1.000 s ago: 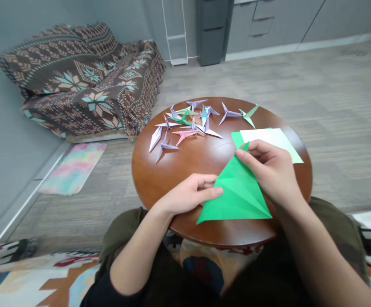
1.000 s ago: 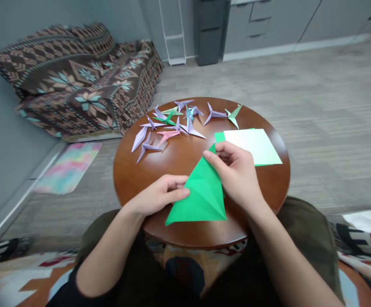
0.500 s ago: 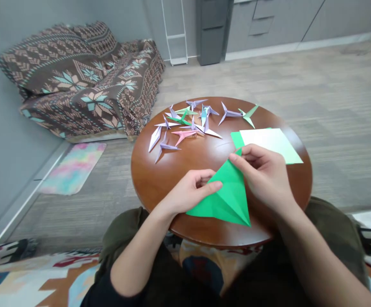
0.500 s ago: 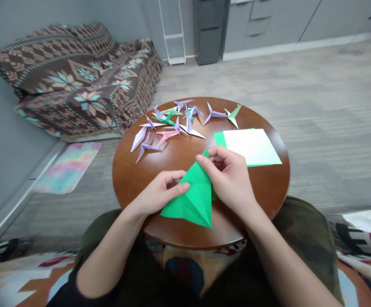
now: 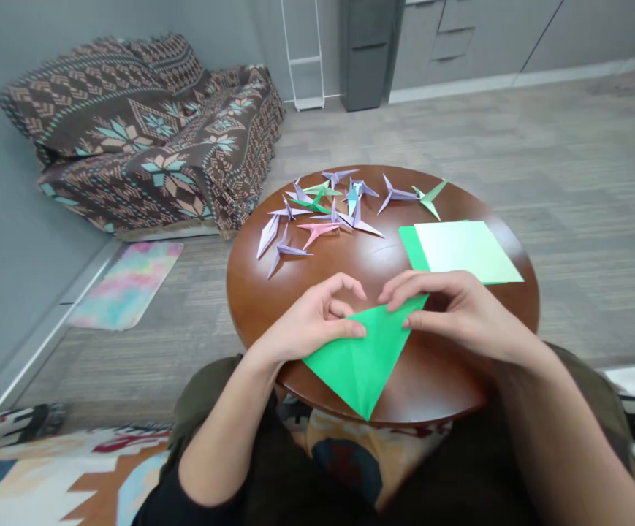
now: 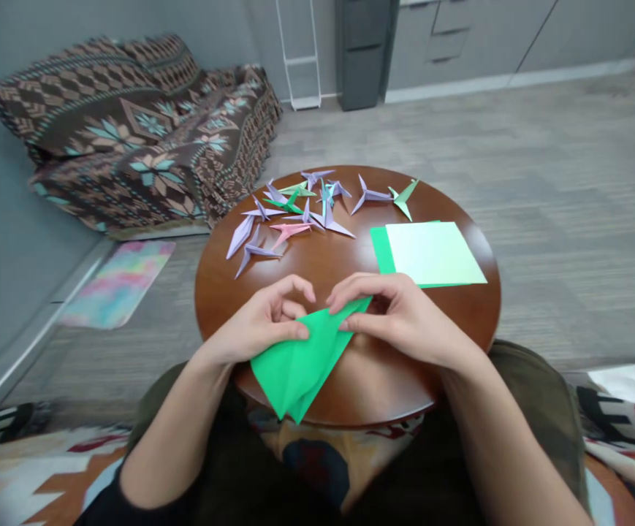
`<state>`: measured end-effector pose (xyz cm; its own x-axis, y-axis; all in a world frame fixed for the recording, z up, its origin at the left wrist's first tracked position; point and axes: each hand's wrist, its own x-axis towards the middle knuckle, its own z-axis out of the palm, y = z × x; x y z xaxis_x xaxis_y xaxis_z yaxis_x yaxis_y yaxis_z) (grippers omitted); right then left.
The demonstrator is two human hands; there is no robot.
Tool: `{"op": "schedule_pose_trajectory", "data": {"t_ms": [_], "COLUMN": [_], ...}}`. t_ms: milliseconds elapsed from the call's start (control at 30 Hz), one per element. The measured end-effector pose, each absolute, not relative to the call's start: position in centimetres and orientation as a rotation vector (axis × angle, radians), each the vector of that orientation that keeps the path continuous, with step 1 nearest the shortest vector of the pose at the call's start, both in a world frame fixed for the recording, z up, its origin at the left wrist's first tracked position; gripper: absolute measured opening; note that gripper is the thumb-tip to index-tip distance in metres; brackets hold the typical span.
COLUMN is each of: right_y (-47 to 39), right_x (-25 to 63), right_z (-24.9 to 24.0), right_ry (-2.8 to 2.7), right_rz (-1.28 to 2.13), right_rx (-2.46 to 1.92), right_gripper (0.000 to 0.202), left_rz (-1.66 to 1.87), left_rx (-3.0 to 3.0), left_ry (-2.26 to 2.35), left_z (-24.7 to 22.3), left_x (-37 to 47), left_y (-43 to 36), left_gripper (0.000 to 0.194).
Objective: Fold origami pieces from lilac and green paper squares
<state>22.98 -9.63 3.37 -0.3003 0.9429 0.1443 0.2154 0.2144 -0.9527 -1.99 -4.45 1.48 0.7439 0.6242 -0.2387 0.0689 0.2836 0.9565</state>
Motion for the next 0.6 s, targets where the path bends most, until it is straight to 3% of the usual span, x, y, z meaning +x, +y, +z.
{"op": "schedule_pose_trajectory", "data": {"t_ms": [200,333,600], "right_y": [-9.6,-9.5,-9.9], "right_x": [23.1,23.2,22.8], "right_z": [2.9,2.7,2.9], "right_ry": [-1.711,-1.683,-1.868], "right_rz": [1.454,1.564,1.136], "right_rx": [-0.986,-1.008,-1.251], "right_gripper": [0.014,0.018,0.015], "left_rz": [0.462,0.380,0.416], "left_rx": [1.481,1.636,2.117], "left_ry": [0.637,0.680,0.946], "left_z": [1.9,2.1,3.8], "left_x": [-2.1,-2.3,-1.9], "left_y": [-4.4,-4.4,-6.1], "left_gripper": [0.032,0.036,0.047]}}
